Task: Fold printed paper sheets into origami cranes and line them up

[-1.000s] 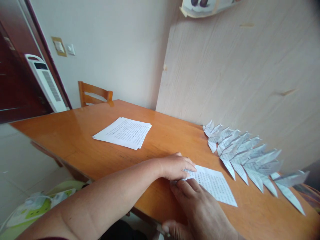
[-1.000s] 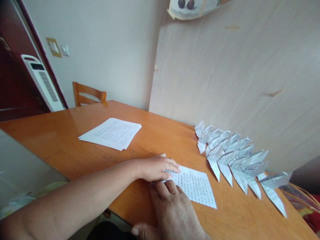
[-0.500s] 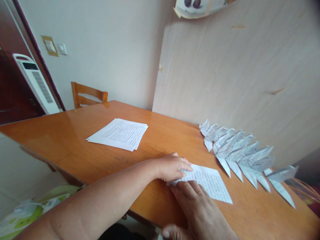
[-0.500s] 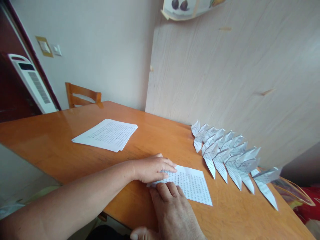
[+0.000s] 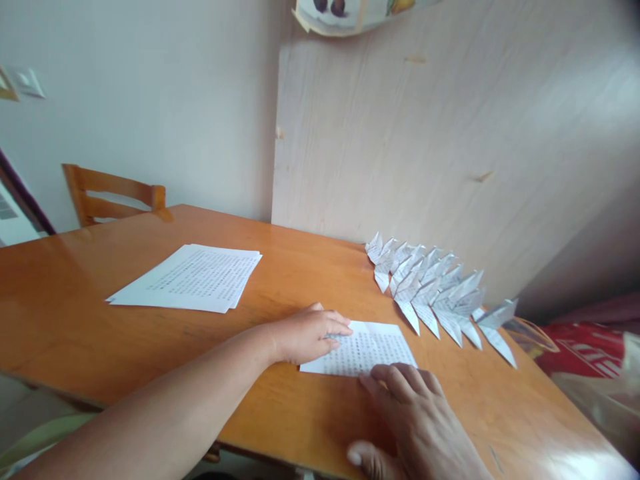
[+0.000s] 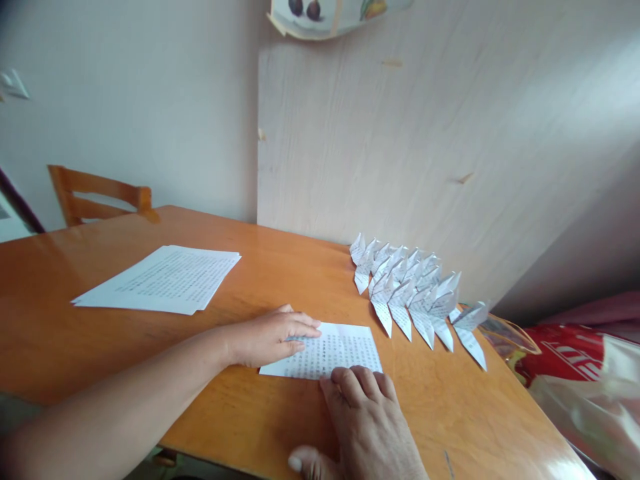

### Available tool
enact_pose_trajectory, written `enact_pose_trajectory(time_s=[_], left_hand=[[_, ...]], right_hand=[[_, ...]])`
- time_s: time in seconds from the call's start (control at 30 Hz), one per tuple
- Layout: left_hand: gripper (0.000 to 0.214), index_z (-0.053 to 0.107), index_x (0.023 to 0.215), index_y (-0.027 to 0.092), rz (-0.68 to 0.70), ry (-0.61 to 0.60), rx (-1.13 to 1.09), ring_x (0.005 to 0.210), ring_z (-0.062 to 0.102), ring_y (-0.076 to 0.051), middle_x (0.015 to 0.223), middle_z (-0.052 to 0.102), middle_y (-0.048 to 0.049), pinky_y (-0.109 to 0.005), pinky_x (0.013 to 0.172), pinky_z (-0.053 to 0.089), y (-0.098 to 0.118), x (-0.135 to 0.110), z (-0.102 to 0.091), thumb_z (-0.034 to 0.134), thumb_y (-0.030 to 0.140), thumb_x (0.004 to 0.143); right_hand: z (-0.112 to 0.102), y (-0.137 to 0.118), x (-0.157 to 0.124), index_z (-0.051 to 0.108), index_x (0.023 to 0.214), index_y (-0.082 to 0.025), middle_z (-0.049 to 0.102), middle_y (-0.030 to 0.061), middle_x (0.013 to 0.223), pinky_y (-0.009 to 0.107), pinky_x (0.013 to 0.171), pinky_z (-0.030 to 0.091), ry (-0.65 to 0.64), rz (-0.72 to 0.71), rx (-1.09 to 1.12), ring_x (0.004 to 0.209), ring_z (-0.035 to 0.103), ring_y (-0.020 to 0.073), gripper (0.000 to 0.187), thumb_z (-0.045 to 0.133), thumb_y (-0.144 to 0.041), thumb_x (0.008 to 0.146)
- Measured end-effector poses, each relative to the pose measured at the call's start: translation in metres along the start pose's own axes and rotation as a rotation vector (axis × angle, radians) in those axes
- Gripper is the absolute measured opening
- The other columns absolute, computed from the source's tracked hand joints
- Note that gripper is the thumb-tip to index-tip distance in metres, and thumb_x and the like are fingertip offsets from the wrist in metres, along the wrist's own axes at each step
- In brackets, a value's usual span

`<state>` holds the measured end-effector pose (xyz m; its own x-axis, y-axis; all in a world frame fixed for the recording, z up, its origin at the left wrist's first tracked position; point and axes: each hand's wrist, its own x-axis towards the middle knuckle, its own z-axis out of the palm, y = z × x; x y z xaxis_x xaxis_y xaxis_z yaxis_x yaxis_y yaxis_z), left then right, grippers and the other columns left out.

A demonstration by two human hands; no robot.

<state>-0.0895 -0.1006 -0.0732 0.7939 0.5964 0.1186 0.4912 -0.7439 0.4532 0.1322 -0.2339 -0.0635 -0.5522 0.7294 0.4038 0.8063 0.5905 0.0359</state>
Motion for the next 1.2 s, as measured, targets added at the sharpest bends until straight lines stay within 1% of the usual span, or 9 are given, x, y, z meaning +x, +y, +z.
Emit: enact_pose_trajectory(time_s=[0.1, 0.2, 0.37, 0.57, 0.83, 0.97, 1.1, 1.2], left_hand=[[0.038, 0.063, 0.131, 0.028, 0.002, -0.005, -0.019, 0.122, 0.053, -0.024, 0.143, 0.057, -0.0019, -0.039, 0.107, 0.034, -0.002, 0.000, 0.000, 0.053, 0.025, 0.094], [0.039, 0.063, 0.132, 0.029, 0.001, -0.006, -0.032, 0.122, 0.052, -0.024, 0.144, 0.056, -0.0014, -0.039, 0.108, 0.035, -0.003, 0.000, 0.000, 0.053, 0.025, 0.094], [0.039, 0.062, 0.132, 0.030, -0.009, -0.018, -0.036, 0.122, 0.051, -0.024, 0.144, 0.056, 0.0001, -0.039, 0.108, 0.035, -0.002, -0.001, -0.001, 0.052, 0.026, 0.095], [0.039, 0.062, 0.133, 0.030, -0.027, -0.026, -0.037, 0.122, 0.050, -0.024, 0.145, 0.055, 0.0001, -0.040, 0.107, 0.036, 0.000, -0.002, -0.004, 0.051, 0.027, 0.095], [0.040, 0.060, 0.135, 0.030, -0.027, -0.010, -0.035, 0.122, 0.049, -0.023, 0.146, 0.054, 0.0000, -0.040, 0.108, 0.036, -0.003, -0.003, 0.000, 0.050, 0.029, 0.096], [0.040, 0.061, 0.135, 0.029, -0.023, -0.016, -0.019, 0.121, 0.049, -0.023, 0.146, 0.054, -0.0005, -0.039, 0.109, 0.035, -0.001, -0.002, 0.000, 0.050, 0.028, 0.096], [0.041, 0.061, 0.135, 0.028, -0.018, -0.015, -0.022, 0.121, 0.049, -0.024, 0.146, 0.054, -0.0008, -0.040, 0.109, 0.035, -0.001, -0.002, 0.000, 0.050, 0.027, 0.095], [0.040, 0.062, 0.133, 0.028, -0.016, -0.002, -0.028, 0.121, 0.049, -0.024, 0.145, 0.055, -0.0007, -0.040, 0.108, 0.036, -0.002, -0.002, 0.001, 0.050, 0.027, 0.095]], right_hand=[[-0.003, 0.011, -0.011, 0.067, 0.112, -0.018, 0.070, 0.0105, 0.101, 0.041, 0.074, 0.051, 0.022, -0.007, -0.075, 0.087, 0.063, 0.0267, 0.056, 0.063, -0.065, 0.082], [-0.007, 0.020, -0.022, 0.067, 0.113, -0.017, 0.070, 0.0113, 0.104, 0.041, 0.074, 0.051, 0.025, 0.007, -0.102, 0.090, 0.063, 0.0273, 0.054, 0.065, -0.062, 0.082], [-0.013, 0.030, -0.039, 0.067, 0.114, -0.021, 0.070, 0.0106, 0.108, 0.043, 0.075, 0.052, -0.037, 0.124, -0.120, 0.092, 0.064, 0.0281, 0.050, 0.066, -0.060, 0.083], [-0.013, 0.043, -0.055, 0.065, 0.119, -0.026, 0.068, 0.0100, 0.113, 0.046, 0.078, 0.052, -0.039, 0.177, -0.168, 0.099, 0.063, 0.0305, 0.049, 0.065, -0.060, 0.084], [-0.014, 0.050, -0.063, 0.067, 0.117, -0.026, 0.067, 0.0101, 0.118, 0.049, 0.083, 0.051, -0.068, 0.238, -0.174, 0.102, 0.063, 0.0300, 0.045, 0.061, -0.060, 0.087], [-0.012, 0.052, -0.065, 0.067, 0.117, -0.026, 0.066, 0.0101, 0.119, 0.049, 0.085, 0.049, -0.070, 0.281, -0.192, 0.103, 0.062, 0.0297, 0.041, 0.059, -0.055, 0.091], [-0.008, 0.048, -0.059, 0.064, 0.124, -0.024, 0.065, 0.0104, 0.119, 0.048, 0.086, 0.047, -0.058, 0.280, -0.196, 0.104, 0.061, 0.0295, 0.041, 0.057, -0.051, 0.093], [-0.004, 0.039, -0.052, 0.065, 0.119, -0.024, 0.066, 0.0096, 0.117, 0.048, 0.084, 0.047, -0.067, 0.259, -0.183, 0.103, 0.061, 0.0301, 0.039, 0.058, -0.051, 0.093]])
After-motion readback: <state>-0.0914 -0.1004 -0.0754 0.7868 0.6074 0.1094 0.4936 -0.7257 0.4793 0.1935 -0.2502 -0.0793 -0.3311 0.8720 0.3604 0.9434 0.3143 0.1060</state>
